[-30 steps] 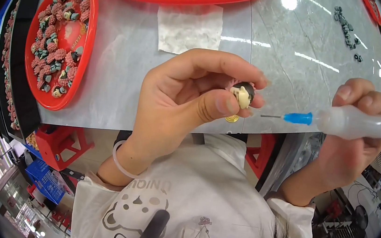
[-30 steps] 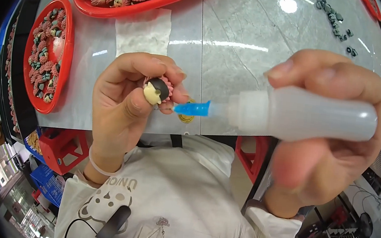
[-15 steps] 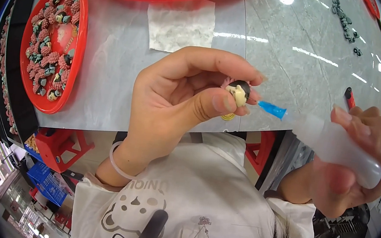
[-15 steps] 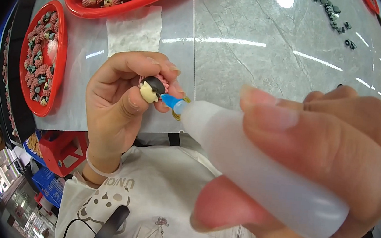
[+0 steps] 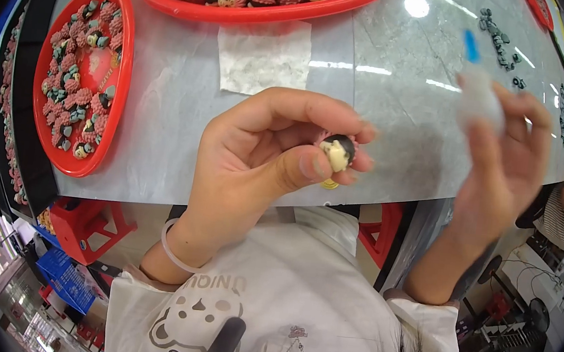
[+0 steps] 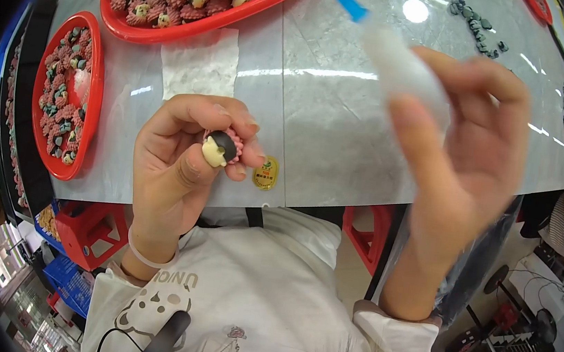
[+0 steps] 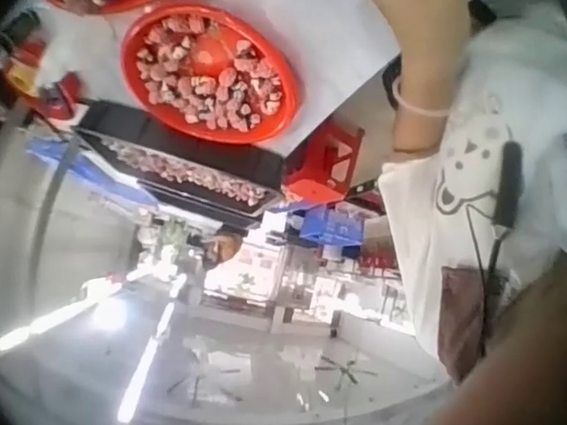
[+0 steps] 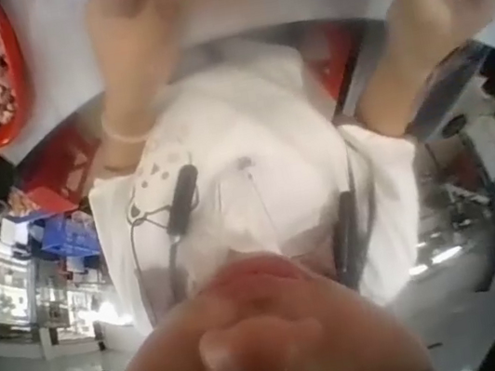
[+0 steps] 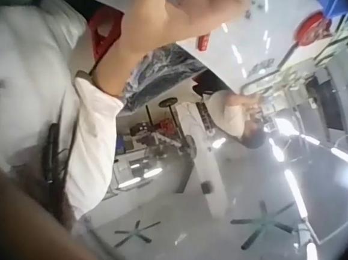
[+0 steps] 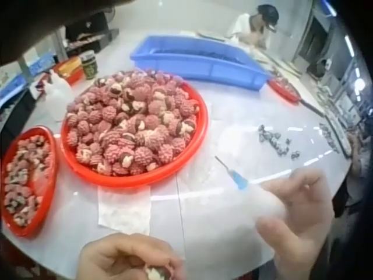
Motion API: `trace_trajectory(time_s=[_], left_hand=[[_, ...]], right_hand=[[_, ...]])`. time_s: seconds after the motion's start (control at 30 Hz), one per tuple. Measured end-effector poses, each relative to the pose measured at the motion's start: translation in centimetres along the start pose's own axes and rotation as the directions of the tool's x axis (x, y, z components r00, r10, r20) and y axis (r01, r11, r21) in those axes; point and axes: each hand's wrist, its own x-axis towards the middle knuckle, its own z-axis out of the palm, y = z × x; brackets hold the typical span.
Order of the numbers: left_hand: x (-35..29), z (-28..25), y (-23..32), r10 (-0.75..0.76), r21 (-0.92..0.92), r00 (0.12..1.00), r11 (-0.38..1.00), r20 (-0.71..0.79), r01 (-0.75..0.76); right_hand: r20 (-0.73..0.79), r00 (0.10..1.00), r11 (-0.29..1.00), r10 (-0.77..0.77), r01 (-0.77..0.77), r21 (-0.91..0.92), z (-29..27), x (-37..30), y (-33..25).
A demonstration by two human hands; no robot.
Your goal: The person assembles figurines by applying glue to figurine heads with a squeeze bottle, attaching small body pieces by hand, and placing the assembled figurines into a tray.
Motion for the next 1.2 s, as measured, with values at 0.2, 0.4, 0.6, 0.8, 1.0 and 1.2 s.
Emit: trace_trajectory(time_s=[0.2,0.4,0.6,0.8,1.0,1.2], left_hand=[[-0.3,-0.5,-0.3,0.027,-0.004,1.0,1.0,-0.014,-0.027],[-0.2,-0.3,-0.3,0.041,-0.021,0.999,0.999,0.014,-0.04],[0.0,0.1,-0.1,0.0,0.039,1.0,0.999,-0.001,0.0],[0.0,-0.1,-0.2,-0.015,0.0,1.0,1.0,-0.004,0.015],[0.2,0.0,-0.3,0.026,-0.016,0.999,1.0,0.019,-0.026],[0.0,0.1,-0.2,0.005,0.033,1.0,0.999,0.022,-0.005]], right_hand=[[0.146,0.988,0.97,0.044,-0.007,-0.243,2.8,-0.1,1.8],[0.016,0.999,0.908,-0.036,0.039,-0.417,-5.0,3.7,2.8],[0.075,0.997,0.656,-0.03,0.076,-0.751,-6.5,5.8,5.3],[0.037,0.979,0.972,0.202,-0.205,0.113,-5.5,2.5,1.0],[0.371,0.892,0.758,0.259,-0.426,0.494,-2.8,-0.2,0.0],[0.414,0.83,0.639,0.372,-0.553,0.535,0.6,-1.5,-0.8]])
